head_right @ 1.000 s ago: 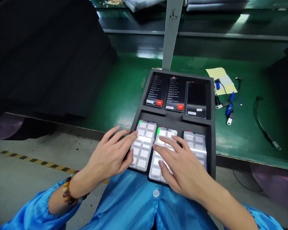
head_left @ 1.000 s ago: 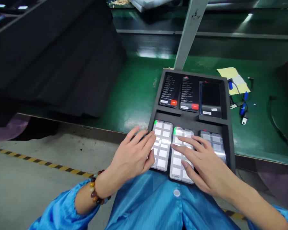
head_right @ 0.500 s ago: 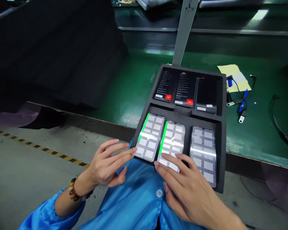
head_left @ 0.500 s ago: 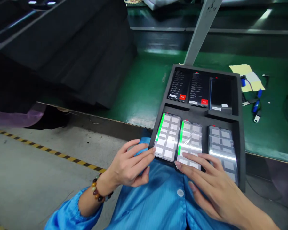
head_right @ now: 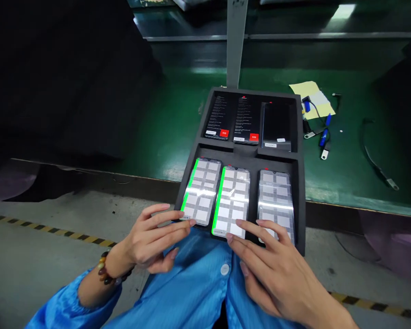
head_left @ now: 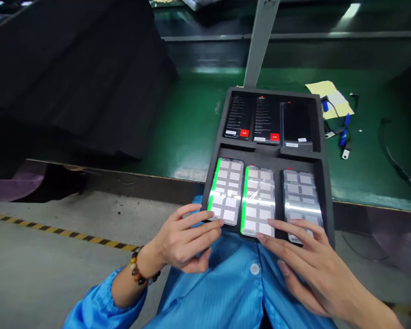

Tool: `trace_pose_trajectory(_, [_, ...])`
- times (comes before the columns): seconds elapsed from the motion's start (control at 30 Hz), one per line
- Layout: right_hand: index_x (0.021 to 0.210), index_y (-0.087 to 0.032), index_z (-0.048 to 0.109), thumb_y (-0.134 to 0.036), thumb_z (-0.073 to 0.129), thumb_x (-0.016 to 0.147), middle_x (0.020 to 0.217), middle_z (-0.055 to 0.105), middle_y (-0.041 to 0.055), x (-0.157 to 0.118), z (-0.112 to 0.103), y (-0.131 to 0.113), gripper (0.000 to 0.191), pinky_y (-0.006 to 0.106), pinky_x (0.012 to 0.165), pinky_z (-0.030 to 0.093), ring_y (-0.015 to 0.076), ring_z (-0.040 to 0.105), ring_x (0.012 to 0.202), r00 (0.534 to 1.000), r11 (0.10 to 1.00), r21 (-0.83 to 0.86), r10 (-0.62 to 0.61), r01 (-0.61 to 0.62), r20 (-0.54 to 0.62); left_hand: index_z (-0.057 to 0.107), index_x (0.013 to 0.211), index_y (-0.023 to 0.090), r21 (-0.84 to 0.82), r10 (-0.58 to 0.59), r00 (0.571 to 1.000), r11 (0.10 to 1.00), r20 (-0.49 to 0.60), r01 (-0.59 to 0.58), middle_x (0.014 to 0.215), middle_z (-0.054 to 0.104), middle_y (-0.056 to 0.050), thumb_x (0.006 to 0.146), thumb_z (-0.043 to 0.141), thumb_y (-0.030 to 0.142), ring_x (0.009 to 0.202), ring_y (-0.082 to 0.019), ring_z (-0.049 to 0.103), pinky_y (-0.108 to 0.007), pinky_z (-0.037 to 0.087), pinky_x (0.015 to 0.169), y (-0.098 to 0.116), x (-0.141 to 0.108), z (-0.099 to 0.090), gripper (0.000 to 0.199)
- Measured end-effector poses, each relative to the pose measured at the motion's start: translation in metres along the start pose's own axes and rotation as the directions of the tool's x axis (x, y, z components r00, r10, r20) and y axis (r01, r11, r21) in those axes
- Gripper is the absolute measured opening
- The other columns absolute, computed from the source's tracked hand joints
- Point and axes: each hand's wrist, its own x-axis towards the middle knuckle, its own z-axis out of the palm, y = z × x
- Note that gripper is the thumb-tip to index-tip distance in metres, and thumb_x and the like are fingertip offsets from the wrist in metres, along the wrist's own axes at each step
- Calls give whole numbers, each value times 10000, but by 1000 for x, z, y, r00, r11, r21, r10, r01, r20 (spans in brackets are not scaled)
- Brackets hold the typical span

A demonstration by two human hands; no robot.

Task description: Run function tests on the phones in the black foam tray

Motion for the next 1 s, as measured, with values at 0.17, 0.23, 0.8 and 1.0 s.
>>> trace_pose_trajectory(0.17, [1498, -109, 622, -83, 549, 982, 1393, 780, 81, -27, -8, 5, 522, 464, 1223, 330, 276, 502, 1542, 999, 998, -57, 36, -35, 25, 771, 1079, 172, -97, 117, 993, 989, 24, -114, 1140, 862, -21, 871, 530, 274, 1027, -213, 779, -401, 528, 1066, -4, 19, 12, 334])
trace_pose_trajectory(0.23, [1500, -113, 622, -77, 546, 974, 1386, 783, 77, -31, -9, 6, 533, 463, 1218, 335, 274, 496, 1547, 998, 997, -55, 55, -55, 8, 768, 1100, 161, -120, 136, 990, 984, 39, -131, 1155, 860, -26, 878, 525, 281, 1032, -224, 778, -415, 522, 1065, -4, 23, 15, 351])
trace_pose_trajectory(0.8, [1496, -175, 617, -114, 519, 1015, 1336, 791, 69, 8, -18, 48, 495, 453, 1142, 373, 286, 565, 1446, 987, 986, -24, 163, -163, -10, 586, 1504, 180, -251, -63, 947, 957, 315, 147, 1370, 785, -73, 888, 543, 289, 1345, -288, 671, -460, 368, 1234, -44, 45, 13, 627])
trace_pose_trajectory(1.0, [1528, -197, 593, -152, 508, 1040, 1373, 774, 76, 24, -22, 70, 498, 473, 1174, 354, 297, 560, 1457, 976, 975, -39, 217, -216, 21, 540, 1567, 188, -276, -76, 926, 943, 369, 188, 1389, 768, -106, 907, 521, 293, 1395, -321, 638, -503, 359, 1253, -72, 59, 18, 668])
